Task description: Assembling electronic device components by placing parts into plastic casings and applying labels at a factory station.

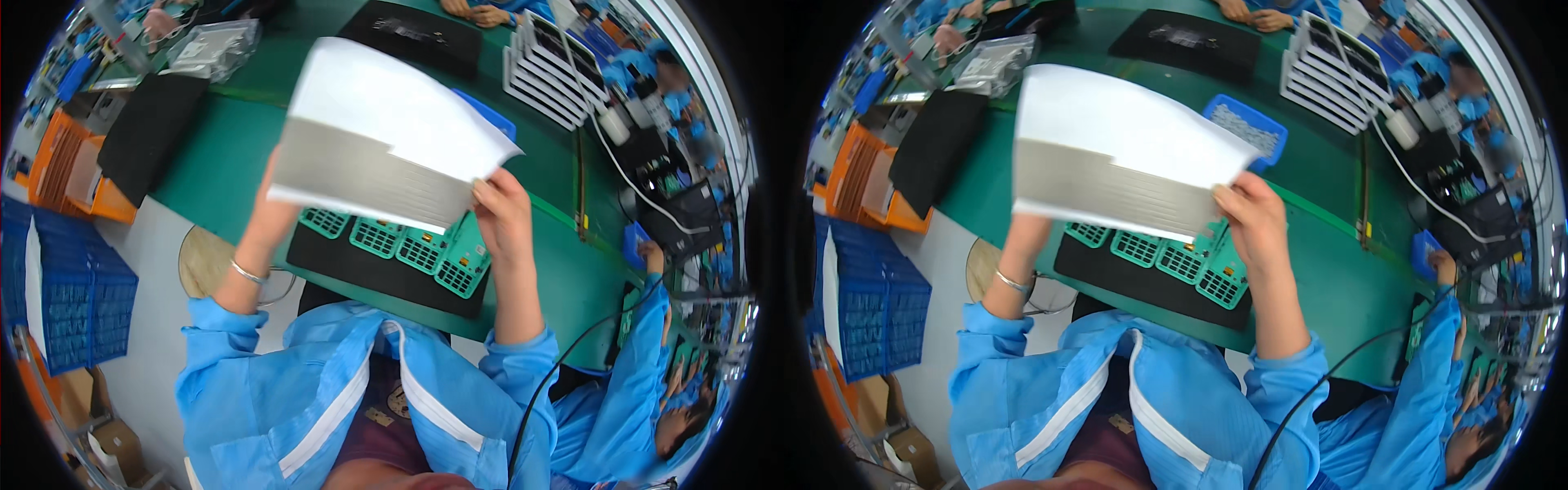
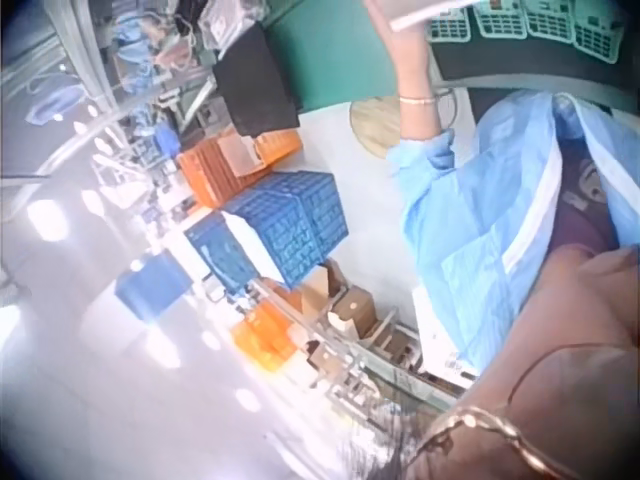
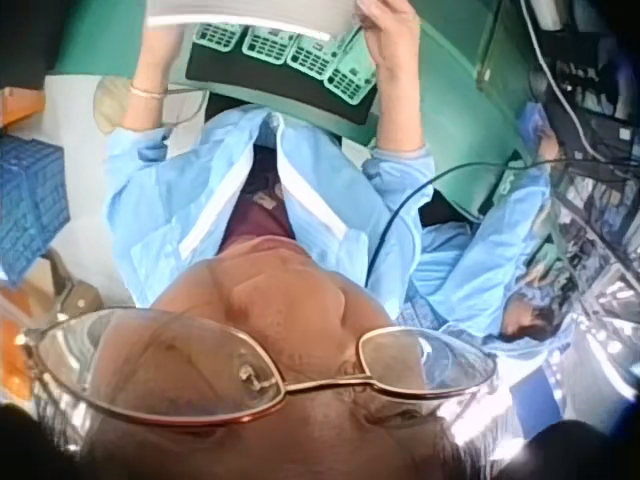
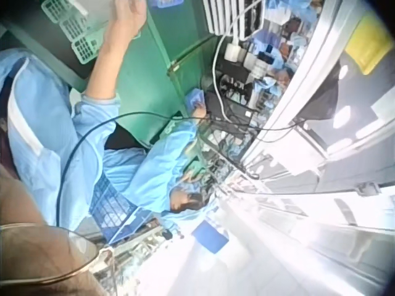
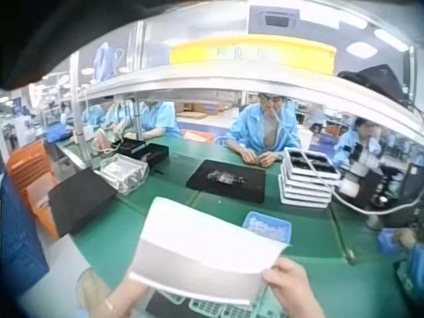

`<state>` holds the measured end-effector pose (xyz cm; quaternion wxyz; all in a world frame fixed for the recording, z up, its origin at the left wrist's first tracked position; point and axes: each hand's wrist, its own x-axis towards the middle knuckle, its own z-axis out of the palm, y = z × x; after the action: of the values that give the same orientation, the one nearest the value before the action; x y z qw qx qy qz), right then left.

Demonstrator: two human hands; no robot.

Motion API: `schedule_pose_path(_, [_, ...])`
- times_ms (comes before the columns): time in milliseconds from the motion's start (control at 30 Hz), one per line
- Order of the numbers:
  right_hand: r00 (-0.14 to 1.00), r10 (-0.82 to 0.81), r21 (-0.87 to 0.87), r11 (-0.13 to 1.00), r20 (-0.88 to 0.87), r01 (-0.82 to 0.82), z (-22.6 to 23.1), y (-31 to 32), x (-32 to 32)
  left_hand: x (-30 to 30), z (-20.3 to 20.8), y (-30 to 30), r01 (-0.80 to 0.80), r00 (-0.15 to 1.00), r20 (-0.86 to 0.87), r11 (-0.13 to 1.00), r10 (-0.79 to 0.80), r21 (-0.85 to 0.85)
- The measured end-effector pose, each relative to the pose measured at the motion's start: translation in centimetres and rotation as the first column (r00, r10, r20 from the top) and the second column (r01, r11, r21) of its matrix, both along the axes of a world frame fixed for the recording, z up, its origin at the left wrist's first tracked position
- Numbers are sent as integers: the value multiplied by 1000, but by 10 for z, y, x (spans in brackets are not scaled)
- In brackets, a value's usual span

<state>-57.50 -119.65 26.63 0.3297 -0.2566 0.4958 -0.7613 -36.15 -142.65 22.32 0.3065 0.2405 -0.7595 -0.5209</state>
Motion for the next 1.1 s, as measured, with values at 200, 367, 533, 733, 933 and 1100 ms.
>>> schedule_pose_path(200, [999, -39, 133, 990, -15, 41, 7, -37, -14, -30, 3, -33, 275, 892, -452, 778, 13, 564])
schedule_pose_path(367, [992, -124, 159, 979, -36, 129, 5, -49, -55, -71, 18, -50, 509, 805, -560, 712, -194, 485])
schedule_pose_path(533, [786, -141, 299, 873, -602, 386, -20, -81, -95, -108, 5, -96, 326, 904, -414, 801, -109, 502])
schedule_pose_path(733, [315, 287, 426, 582, -905, 693, -40, -89, -145, -147, -47, -178, 106, 988, -149, 870, -38, 481])
schedule_pose_path(933, [364, 638, 672, 339, -678, 658, -40, -100, -154, -95, -62, -160, 74, 997, -18, 996, -75, -43])
schedule_pose_path(1100, [326, 617, 653, 427, -716, 625, -50, -111, -164, -24, -65, -71, 192, 963, 229, 962, -145, -195])
